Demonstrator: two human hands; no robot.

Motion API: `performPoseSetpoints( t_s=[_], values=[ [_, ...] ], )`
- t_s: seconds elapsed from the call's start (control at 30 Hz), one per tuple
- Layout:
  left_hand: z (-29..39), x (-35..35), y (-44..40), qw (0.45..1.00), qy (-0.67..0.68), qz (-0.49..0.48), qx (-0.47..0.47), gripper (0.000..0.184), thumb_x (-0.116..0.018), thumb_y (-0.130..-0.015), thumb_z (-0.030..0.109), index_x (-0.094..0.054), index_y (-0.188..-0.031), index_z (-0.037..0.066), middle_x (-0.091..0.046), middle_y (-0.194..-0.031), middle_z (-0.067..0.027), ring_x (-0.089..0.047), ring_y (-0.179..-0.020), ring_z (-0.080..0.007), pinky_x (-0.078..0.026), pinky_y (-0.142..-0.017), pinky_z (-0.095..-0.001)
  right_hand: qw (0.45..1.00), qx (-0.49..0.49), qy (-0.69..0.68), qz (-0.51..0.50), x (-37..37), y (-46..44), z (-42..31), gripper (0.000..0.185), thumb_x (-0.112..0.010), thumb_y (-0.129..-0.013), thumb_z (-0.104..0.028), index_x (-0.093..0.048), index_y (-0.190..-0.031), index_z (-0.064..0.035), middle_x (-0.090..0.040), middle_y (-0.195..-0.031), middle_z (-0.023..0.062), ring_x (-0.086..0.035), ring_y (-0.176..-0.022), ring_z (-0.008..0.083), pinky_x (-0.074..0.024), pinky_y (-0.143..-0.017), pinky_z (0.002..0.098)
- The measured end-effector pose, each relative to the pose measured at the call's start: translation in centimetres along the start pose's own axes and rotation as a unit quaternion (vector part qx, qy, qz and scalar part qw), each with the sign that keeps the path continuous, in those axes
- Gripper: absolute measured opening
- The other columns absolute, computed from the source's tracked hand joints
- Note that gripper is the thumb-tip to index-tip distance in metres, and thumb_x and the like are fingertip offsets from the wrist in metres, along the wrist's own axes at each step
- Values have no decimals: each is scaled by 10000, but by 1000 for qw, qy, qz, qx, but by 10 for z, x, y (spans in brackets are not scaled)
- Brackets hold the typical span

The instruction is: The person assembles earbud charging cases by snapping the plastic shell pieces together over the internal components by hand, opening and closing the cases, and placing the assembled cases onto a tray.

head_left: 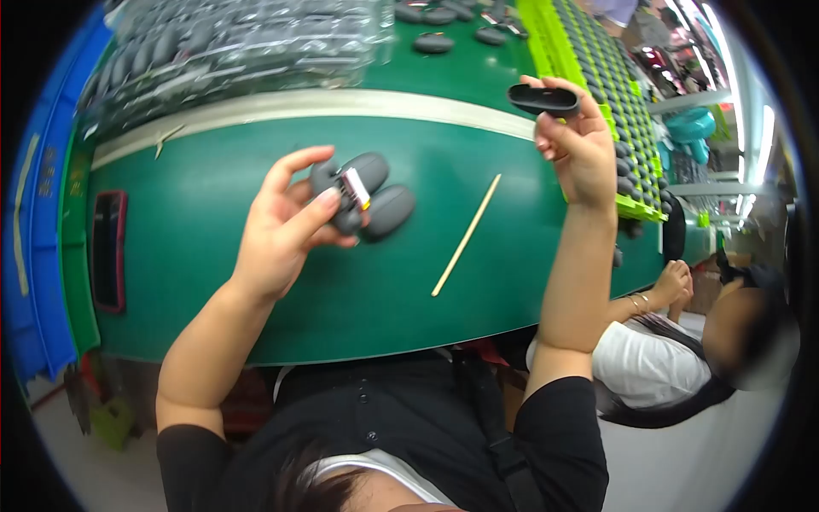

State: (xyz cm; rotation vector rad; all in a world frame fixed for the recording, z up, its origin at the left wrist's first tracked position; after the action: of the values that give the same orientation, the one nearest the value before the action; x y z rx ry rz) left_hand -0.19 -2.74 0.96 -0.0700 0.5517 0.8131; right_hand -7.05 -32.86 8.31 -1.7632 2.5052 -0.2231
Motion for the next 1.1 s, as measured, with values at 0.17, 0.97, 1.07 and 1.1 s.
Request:
performPoseSetpoints(
  t_s=[0.17,0.97,1.07,1.1],
  values=[
    [0,5,3,999,-21,21,-30,481,-555,-909,101,-356,-1344,41,-562,-1122,-154,-639,-921,-238,-560,-703,-300,968,-11,-199,-154,-81,35,35,381,-604,-836,-55,-552,-1201,41,-505,-1301,187,-651,-962,273,-538,-728,287],
    [-10,5,-1,998,-49,23,-18,441,-641,-860,44,-460,-1253,-39,-571,-1111,-110,-588,-963,-155,-513,-774,-268,956,-180,-203,-110,-101,53,63,457,-728,-747,-11,-554,-1161,76,-636,-1058,149,-634,-930,196,-523,-827,307],
    [-9,5,-2,999,-39,2,-27,430,-643,-850,24,-474,-1238,-51,-572,-1098,-113,-583,-950,-155,-516,-761,-269,956,-196,-185,-118,-104,54,62,470,-723,-756,-18,-537,-1176,82,-632,-1058,155,-634,-929,192,-527,-814,297],
    [-9,6,-3,998,-58,-11,-28,431,-629,-859,31,-464,-1248,-53,-567,-1117,-120,-582,-976,-164,-516,-787,-280,955,-206,-181,-114,-104,54,61,474,-722,-759,-21,-533,-1182,80,-631,-1058,154,-634,-929,190,-528,-810,294]
  ],
)
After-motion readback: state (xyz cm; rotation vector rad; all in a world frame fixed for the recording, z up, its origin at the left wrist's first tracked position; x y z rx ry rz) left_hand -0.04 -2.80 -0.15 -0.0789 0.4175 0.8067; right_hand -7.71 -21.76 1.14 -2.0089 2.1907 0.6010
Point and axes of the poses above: each hand's wrist, its own y-axis away from the middle knuckle, its own x-axis out of the back of the hand, z = x × y, the point moved 2 cm from there along -y, towards the middle knuckle
